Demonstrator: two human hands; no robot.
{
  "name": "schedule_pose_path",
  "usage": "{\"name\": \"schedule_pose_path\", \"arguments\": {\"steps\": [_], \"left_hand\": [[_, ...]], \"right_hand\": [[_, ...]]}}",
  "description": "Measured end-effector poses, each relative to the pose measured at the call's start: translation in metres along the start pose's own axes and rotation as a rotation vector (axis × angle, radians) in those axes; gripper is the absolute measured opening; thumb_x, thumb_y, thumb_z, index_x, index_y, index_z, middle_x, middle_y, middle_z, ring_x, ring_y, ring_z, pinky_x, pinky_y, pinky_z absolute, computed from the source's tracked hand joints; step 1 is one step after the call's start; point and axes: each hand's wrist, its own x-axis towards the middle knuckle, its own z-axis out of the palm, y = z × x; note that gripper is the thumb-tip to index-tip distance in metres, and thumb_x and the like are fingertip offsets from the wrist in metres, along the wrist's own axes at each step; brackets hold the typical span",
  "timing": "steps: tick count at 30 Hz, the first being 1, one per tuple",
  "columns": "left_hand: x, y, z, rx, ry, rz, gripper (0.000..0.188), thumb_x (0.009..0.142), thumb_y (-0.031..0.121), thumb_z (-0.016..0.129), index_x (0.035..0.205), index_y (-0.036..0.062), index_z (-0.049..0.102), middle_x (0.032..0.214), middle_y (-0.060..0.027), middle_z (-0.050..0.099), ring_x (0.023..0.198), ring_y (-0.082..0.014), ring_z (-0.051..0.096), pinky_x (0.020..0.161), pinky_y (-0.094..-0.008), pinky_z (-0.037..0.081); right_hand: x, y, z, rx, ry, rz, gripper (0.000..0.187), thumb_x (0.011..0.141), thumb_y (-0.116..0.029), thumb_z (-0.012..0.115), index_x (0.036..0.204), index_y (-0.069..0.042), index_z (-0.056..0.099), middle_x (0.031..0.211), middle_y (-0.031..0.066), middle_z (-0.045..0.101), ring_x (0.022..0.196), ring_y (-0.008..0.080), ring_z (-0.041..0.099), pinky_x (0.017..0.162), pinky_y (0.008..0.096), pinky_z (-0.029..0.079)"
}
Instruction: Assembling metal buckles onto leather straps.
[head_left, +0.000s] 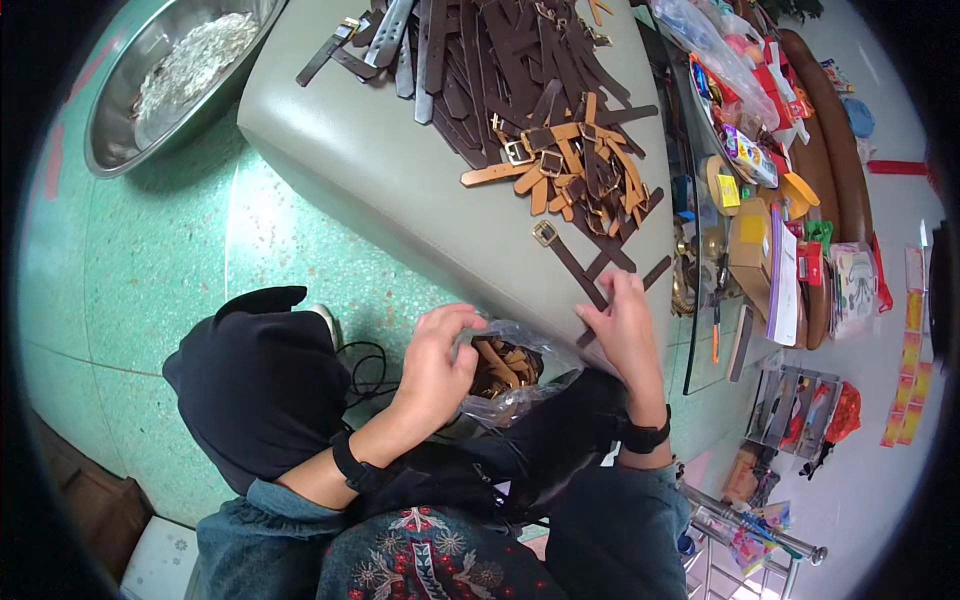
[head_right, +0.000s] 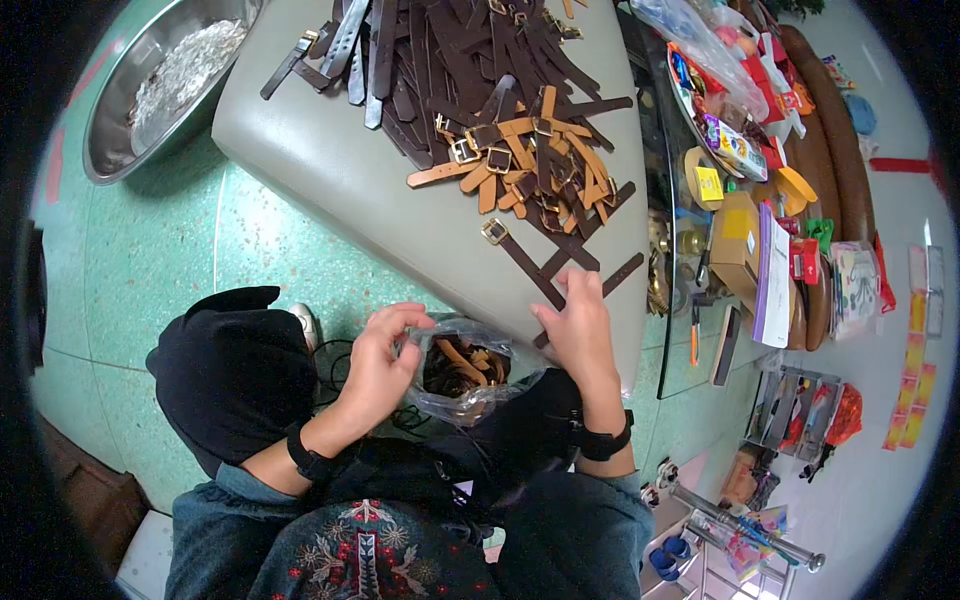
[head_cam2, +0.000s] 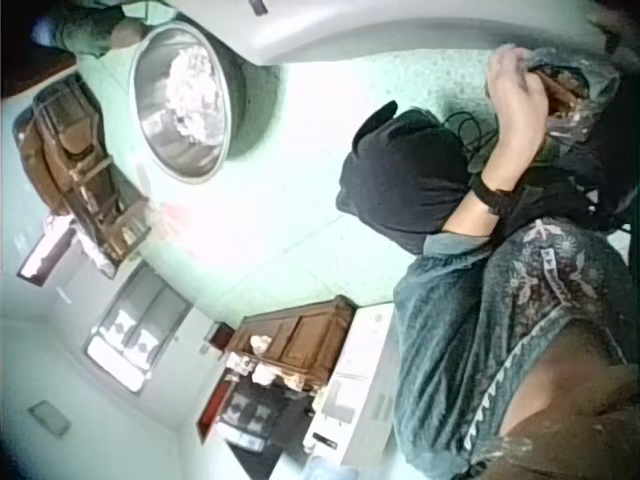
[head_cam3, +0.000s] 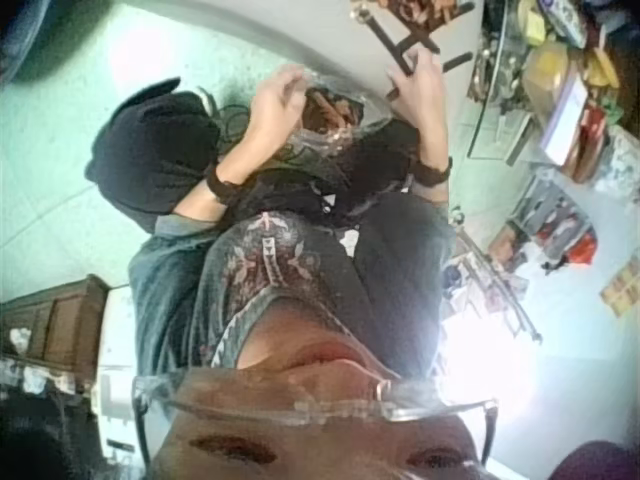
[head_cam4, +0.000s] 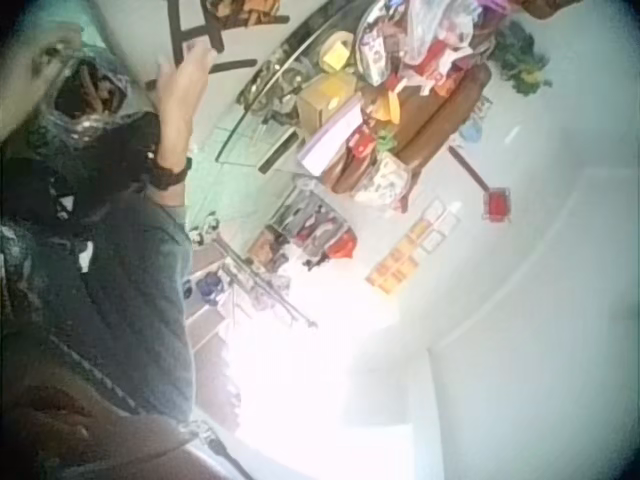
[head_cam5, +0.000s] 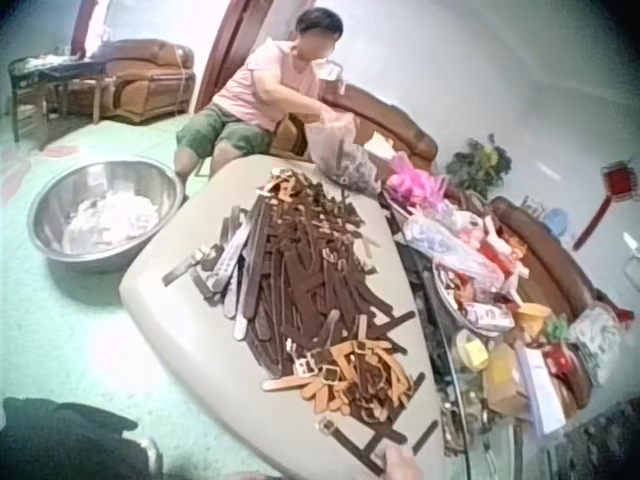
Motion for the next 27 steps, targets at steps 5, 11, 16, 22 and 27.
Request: {"name": "schedule_pose_path", "arguments": {"steps": [5,11,16,22,27], "left_hand": [[0.008,-0.009,0.003,-0.598,-0.214,-0.354,0.029,0.080,-0.005,0.047,0.108,-0.0015,0.052,0.108,-0.0117,0.056,0.103,-0.0170,0.053,0.083,-0.0281,0.045],[0.011,-0.011,0.023,-0.968,-0.338,-0.304,0.045,0.081,-0.007,0.047,0.125,-0.0005,0.039,0.116,-0.0078,0.052,0.103,-0.0159,0.055,0.090,-0.0256,0.043],[0.012,-0.016,0.019,-0.981,-0.442,-0.360,0.045,0.081,-0.008,0.046,0.124,0.0002,0.039,0.115,-0.0073,0.052,0.102,-0.0145,0.055,0.087,-0.0241,0.044],[0.017,0.006,0.005,-0.954,-0.228,-0.411,0.023,0.091,0.009,0.045,0.112,0.0011,0.050,0.102,-0.0062,0.057,0.089,-0.0126,0.057,0.079,-0.0230,0.045],[0.021,-0.011,0.006,-0.858,-0.155,-0.389,0.024,0.095,0.020,0.044,0.103,0.0005,0.054,0.096,-0.0087,0.061,0.088,-0.0135,0.059,0.079,-0.0268,0.048]], "right_hand": [[-0.002,-0.010,0.011,0.030,-0.153,-0.046,0.016,0.074,-0.004,0.063,0.084,-0.001,0.051,0.079,0.0159,0.055,0.069,0.0321,0.056,0.063,0.0371,0.045],[-0.014,-0.050,0.041,0.391,-0.274,-0.144,0.011,0.081,-0.006,0.060,0.087,0.001,0.054,0.065,0.0068,0.056,0.054,0.0104,0.055,0.050,0.0251,0.044],[-0.015,-0.069,0.056,0.734,-0.337,0.211,0.011,0.086,-0.008,0.057,0.088,0.003,0.056,0.069,0.0034,0.059,0.048,0.0059,0.052,0.044,0.0200,0.040],[-0.021,-0.071,0.060,0.749,-0.363,0.338,0.013,0.085,-0.012,0.057,0.083,0.001,0.059,0.067,0.0058,0.061,0.054,0.0100,0.057,0.044,0.0246,0.043],[-0.012,-0.061,0.049,0.286,-0.367,-0.290,0.016,0.082,-0.015,0.059,0.077,-0.001,0.062,0.065,0.0084,0.059,0.056,0.0152,0.056,0.054,0.0316,0.043]]}}
